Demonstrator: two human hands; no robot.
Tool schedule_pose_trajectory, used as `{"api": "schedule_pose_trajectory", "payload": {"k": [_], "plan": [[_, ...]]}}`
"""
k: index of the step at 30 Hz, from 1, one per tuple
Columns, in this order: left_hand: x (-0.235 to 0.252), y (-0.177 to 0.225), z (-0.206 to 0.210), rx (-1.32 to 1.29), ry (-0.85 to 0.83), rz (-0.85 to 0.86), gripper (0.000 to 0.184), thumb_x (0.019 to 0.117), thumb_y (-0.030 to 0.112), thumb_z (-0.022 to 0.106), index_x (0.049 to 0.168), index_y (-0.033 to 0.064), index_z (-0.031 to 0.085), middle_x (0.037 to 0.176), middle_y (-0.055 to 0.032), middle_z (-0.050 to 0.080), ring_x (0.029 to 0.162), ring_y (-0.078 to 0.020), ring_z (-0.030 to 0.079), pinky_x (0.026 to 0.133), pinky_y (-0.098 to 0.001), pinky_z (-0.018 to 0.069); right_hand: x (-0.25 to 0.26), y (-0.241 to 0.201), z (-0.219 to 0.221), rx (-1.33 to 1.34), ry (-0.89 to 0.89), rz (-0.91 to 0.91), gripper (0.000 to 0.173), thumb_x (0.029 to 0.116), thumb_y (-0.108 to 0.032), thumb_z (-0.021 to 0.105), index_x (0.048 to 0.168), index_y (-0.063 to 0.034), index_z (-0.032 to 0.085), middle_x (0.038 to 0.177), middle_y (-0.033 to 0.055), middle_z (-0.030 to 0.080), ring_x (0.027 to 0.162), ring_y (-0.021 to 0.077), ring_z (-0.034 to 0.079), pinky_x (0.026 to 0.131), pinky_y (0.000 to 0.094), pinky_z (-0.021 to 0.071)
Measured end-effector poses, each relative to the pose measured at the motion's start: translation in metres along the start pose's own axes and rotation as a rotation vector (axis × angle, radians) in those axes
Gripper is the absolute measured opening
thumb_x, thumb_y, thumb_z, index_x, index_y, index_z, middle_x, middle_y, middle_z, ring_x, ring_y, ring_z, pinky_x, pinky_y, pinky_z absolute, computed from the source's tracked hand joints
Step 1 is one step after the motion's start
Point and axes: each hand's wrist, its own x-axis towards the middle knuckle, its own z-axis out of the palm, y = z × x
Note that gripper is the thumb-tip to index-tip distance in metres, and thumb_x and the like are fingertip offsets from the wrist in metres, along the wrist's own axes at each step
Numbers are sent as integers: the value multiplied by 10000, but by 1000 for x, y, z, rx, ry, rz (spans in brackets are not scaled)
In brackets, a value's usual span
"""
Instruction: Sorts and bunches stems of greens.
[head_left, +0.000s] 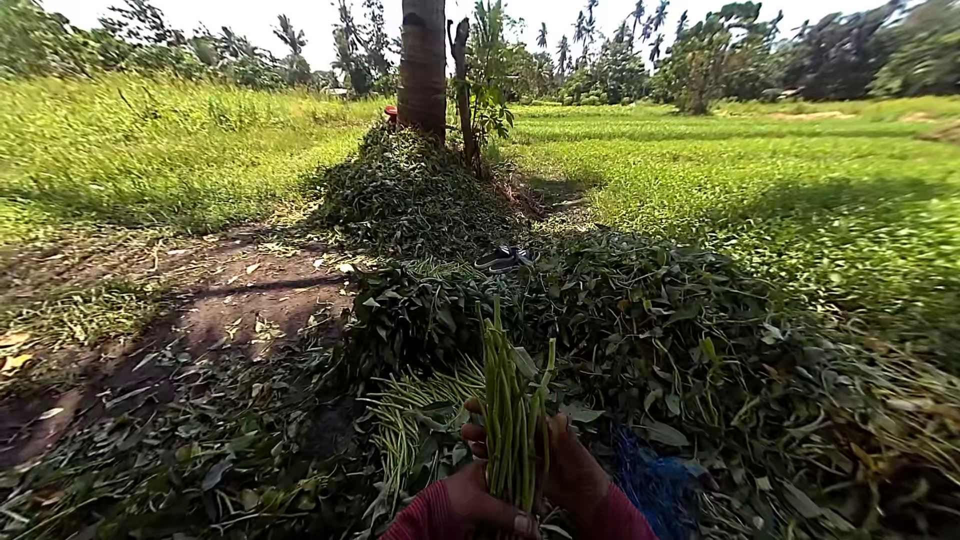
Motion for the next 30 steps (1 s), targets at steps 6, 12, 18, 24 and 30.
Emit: {"api": "schedule_pose_trajectory", "payload": {"k": [6, 12, 18, 24, 30], "plan": [[13, 6, 17, 77, 291, -79, 396, 798, 38, 815, 1158, 24, 649, 909, -130, 762, 809, -265, 754, 817, -420, 633, 9, -10, 31, -517, 420, 77, 797, 852, -103, 822, 1454, 1, 310, 1117, 164, 712, 943, 284, 737, 881, 432, 624], [13, 37, 8, 485, 529, -7, 723, 741, 192, 898, 1366, 42, 567, 1237, -61, 696, 1094, -139, 693, 970, -333, 582, 21, -34, 15, -409, 742, 2, 424, 959, -54, 645, 1321, 5, 431, 747, 141, 661, 683, 221, 704, 702, 367, 623], [-19, 63, -22, 886, 1098, 184, 445, 966, 214, 675, 1372, 52, 589, 1451, -199, 532, 1279, -335, 580, 1016, -506, 523, 29, -79, 8, -563, 830, -89, 514, 951, -33, 670, 1381, -38, 389, 761, 183, 671, 674, 265, 712, 673, 385, 626], [10, 97, 15, 1295, 1192, 931, 348, 974, 374, 647, 1190, 111, 723, 1181, -115, 678, 1007, -191, 681, 777, -321, 607, 31, -71, 24, -745, 725, -83, 621, 888, -48, 727, 1397, -16, 373, 873, 149, 680, 675, 234, 706, 642, 362, 633], [27, 156, 34, 1681, 1066, 715, 402, 865, 309, 767, 1255, 215, 731, 1289, -157, 620, 1191, -398, 587, 918, -589, 533, 28, -41, 39, -1022, 655, -60, 682, 867, -105, 753, 1433, -5, 387, 1070, 108, 696, 817, 165, 725, 744, 359, 640]]}}
